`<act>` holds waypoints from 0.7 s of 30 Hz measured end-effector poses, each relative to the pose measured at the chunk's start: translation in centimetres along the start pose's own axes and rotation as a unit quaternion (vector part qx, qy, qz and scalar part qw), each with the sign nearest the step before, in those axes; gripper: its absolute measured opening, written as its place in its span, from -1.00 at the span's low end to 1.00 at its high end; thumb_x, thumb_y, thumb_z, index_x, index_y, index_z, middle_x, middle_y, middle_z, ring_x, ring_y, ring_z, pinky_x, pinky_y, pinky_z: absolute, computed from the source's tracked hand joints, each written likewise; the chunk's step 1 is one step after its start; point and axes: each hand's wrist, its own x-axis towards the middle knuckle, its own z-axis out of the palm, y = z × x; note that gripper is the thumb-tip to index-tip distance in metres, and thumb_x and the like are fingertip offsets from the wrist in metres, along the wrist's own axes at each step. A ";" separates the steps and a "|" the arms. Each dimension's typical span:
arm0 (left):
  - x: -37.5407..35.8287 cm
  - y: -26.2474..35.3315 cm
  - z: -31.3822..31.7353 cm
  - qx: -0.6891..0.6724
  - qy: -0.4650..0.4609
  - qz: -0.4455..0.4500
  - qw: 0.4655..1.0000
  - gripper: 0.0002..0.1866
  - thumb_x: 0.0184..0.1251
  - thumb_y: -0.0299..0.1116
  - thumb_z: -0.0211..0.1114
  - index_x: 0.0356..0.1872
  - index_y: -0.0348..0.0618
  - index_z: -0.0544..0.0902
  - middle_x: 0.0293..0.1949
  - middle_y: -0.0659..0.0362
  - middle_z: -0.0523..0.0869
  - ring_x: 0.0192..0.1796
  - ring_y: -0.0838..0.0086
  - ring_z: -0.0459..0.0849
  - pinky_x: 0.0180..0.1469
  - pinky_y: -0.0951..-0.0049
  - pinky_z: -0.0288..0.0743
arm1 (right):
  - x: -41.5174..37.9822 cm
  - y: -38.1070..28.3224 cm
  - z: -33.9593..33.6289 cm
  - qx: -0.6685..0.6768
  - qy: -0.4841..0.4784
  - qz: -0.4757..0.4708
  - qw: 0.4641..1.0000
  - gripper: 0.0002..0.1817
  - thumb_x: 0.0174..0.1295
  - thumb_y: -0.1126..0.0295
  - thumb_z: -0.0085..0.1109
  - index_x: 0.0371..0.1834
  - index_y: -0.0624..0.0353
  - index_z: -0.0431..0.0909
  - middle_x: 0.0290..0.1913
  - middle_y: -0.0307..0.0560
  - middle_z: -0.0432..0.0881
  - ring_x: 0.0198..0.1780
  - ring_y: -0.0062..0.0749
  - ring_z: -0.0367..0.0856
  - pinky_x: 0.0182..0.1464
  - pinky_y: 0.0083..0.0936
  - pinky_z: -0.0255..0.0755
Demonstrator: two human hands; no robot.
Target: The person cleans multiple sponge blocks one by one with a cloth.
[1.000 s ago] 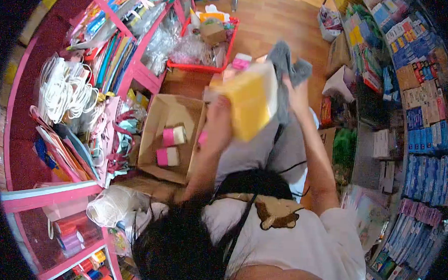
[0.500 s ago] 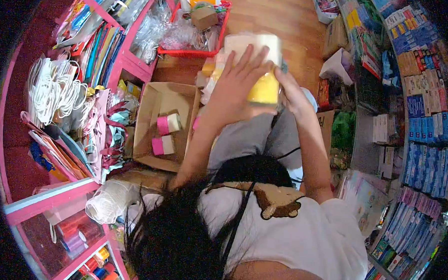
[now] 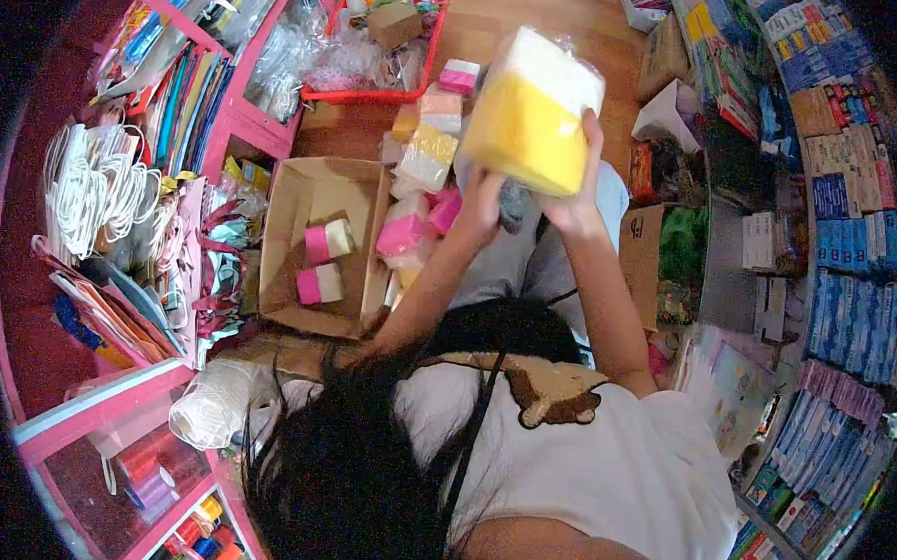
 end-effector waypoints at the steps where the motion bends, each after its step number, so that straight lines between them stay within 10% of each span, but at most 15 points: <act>1: -0.5 1.1 1.0 -0.043 0.031 -0.057 0.997 -0.65 0.28 -0.35 -0.03 0.07 -0.25 0.34 0.03 0.11 0.43 0.08 0.39 0.35 0.13 0.40 0.17 | -0.2 -0.2 0.3 -0.015 0.009 -0.008 1.000 -0.31 0.15 -0.18 -0.29 0.16 0.15 0.22 0.08 -0.05 0.39 0.04 -0.27 0.43 0.10 -0.30 0.28; 7: 0.2 3.3 1.1 0.233 0.082 0.035 0.968 -0.70 0.30 -0.31 0.00 -0.10 -0.36 0.45 -0.15 0.07 0.55 -0.07 0.37 0.47 0.03 0.44 0.28 | -0.4 -1.3 -0.1 -0.030 -0.005 -0.041 0.999 -0.30 0.15 -0.20 -0.29 0.17 0.12 0.20 0.10 -0.05 0.37 0.11 -0.27 0.37 0.12 -0.30 0.25; 11: 2.4 2.7 -2.9 0.150 0.226 0.099 0.957 -0.67 0.32 -0.28 0.00 -0.06 -0.36 0.44 -0.10 0.05 0.54 -0.07 0.39 0.47 0.02 0.45 0.29 | -0.1 -2.5 -0.9 -0.046 0.054 -0.141 0.987 -0.33 0.15 -0.14 -0.23 0.18 0.14 0.18 0.12 -0.04 0.35 0.12 -0.26 0.35 0.14 -0.28 0.25; 14: 2.4 6.2 -5.2 -0.053 0.192 0.109 0.974 -0.66 0.30 -0.29 0.02 -0.04 -0.35 0.45 -0.10 0.06 0.53 -0.08 0.40 0.49 0.00 0.43 0.33 | -0.2 -4.7 -2.3 0.001 0.047 -0.164 0.985 -0.38 0.14 -0.01 -0.14 0.17 0.18 0.18 0.10 -0.03 0.37 0.10 -0.23 0.38 0.13 -0.27 0.26; 18: -0.2 9.2 -1.5 0.253 0.083 0.188 0.945 -0.65 0.23 -0.33 0.11 0.01 -0.26 0.42 -0.04 0.03 0.52 0.01 0.33 0.46 0.07 0.40 0.31 | -0.8 -3.3 -1.3 -0.074 0.047 -0.155 0.984 -0.42 0.08 0.12 -0.09 0.14 0.22 0.20 0.07 -0.02 0.39 0.08 -0.23 0.39 0.13 -0.30 0.28; 20: 1.4 8.6 0.8 0.350 -0.127 0.404 0.835 -0.45 0.01 -0.18 0.25 0.10 -0.04 0.40 0.24 -0.10 0.19 0.28 0.05 0.15 0.25 0.08 -0.02 | -1.3 -1.5 -0.5 -0.131 0.043 -0.140 0.981 -0.45 0.09 0.12 -0.10 0.10 0.22 0.24 0.06 -0.05 0.40 0.07 -0.25 0.39 0.10 -0.33 0.29; 21: 0.0 9.7 3.1 0.534 -0.118 0.337 0.766 -0.42 0.00 -0.06 0.18 0.14 0.11 0.37 0.31 -0.04 0.04 0.33 -0.01 -0.01 0.24 -0.13 -0.26 | -1.5 -1.3 -0.5 -0.137 0.023 -0.135 0.981 -0.43 0.12 0.07 -0.14 0.13 0.20 0.22 0.08 -0.06 0.38 0.09 -0.27 0.37 0.12 -0.34 0.26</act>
